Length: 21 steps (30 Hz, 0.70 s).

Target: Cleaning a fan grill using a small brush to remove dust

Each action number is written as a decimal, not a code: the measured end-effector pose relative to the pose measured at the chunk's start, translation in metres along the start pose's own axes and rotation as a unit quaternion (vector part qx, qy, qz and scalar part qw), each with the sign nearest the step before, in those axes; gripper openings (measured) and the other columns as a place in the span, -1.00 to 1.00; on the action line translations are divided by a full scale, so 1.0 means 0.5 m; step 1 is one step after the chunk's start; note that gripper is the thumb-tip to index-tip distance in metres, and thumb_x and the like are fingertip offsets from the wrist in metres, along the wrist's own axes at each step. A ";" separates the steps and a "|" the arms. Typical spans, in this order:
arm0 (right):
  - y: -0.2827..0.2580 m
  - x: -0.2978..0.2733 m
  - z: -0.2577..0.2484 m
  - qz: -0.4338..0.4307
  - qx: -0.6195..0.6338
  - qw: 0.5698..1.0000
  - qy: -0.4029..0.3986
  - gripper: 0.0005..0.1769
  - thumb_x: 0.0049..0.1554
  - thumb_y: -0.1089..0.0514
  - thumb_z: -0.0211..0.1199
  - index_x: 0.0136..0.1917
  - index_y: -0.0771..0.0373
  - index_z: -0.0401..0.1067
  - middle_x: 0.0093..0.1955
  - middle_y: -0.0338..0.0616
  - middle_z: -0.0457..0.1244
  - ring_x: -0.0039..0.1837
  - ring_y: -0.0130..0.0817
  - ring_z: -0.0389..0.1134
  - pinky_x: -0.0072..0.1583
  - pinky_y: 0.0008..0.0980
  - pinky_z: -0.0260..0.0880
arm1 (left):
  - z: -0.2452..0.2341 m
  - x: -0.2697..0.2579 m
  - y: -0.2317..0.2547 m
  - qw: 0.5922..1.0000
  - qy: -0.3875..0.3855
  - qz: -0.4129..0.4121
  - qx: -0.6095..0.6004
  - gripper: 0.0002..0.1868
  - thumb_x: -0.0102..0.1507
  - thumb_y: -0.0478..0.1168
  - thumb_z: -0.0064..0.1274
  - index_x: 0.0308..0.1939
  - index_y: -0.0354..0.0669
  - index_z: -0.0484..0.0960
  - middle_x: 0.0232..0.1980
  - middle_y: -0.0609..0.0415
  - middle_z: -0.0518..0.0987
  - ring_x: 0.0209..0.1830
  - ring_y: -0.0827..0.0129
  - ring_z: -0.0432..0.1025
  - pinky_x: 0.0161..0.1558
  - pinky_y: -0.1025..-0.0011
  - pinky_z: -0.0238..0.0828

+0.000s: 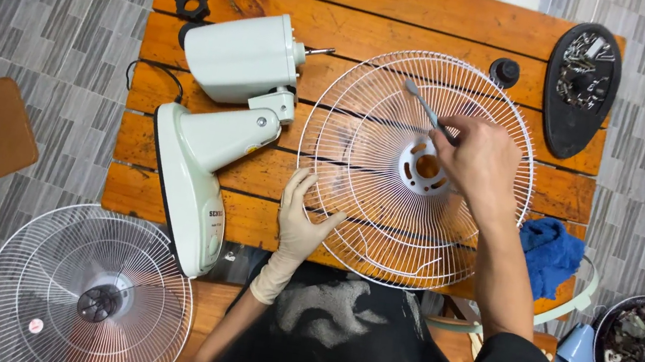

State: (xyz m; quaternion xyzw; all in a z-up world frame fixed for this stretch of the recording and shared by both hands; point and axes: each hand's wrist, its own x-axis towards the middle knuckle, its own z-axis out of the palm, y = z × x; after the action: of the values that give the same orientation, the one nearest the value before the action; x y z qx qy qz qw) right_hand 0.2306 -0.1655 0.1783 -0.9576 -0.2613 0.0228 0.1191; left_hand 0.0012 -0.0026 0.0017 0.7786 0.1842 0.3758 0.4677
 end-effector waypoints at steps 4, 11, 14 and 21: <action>0.013 0.035 0.052 -0.011 0.012 1.000 0.013 -0.77 0.14 -0.12 0.37 0.08 -0.18 0.64 -0.26 -0.18 0.37 -0.06 0.04 0.47 -0.04 0.05 0.51 | 0.001 0.001 0.000 1.000 0.000 0.002 0.003 -0.10 -0.13 -0.01 0.60 0.24 -0.14 0.56 0.35 -0.11 0.44 0.43 -0.10 0.33 0.45 0.00 0.22; -0.008 0.105 0.106 -0.061 0.009 0.997 0.055 -0.79 0.16 -0.07 0.39 0.08 -0.12 0.65 -0.27 -0.15 0.36 -0.09 0.00 0.48 -0.08 -0.02 0.51 | 0.003 0.003 -0.005 1.000 -0.005 -0.003 -0.003 -0.09 -0.14 -0.03 0.61 0.24 -0.13 0.55 0.34 -0.12 0.44 0.43 -0.13 0.32 0.45 -0.02 0.20; -0.008 0.101 0.104 -0.066 0.015 0.997 0.044 -0.78 0.15 -0.08 0.38 0.06 -0.11 0.64 -0.26 -0.12 0.37 -0.08 0.03 0.49 -0.08 0.02 0.51 | 0.002 0.001 -0.003 1.000 -0.009 -0.006 -0.002 -0.09 -0.14 -0.02 0.60 0.24 -0.13 0.55 0.34 -0.12 0.44 0.43 -0.13 0.32 0.45 -0.02 0.20; -0.020 0.022 0.019 -0.003 0.030 0.999 -0.022 -0.75 0.16 -0.09 0.34 0.09 -0.07 0.63 -0.22 -0.03 0.39 -0.03 0.18 0.46 -0.04 0.16 0.47 | 0.002 0.006 0.003 1.000 -0.011 -0.007 -0.002 -0.11 -0.11 0.00 0.59 0.24 -0.13 0.55 0.35 -0.11 0.44 0.44 -0.12 0.31 0.45 -0.01 0.20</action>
State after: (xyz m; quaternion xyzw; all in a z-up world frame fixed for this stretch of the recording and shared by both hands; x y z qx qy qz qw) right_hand 0.2344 -0.1497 0.1719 -0.9520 -0.2658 0.0518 0.1424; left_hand 0.0038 -0.0020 0.0041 0.7803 0.1838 0.3642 0.4740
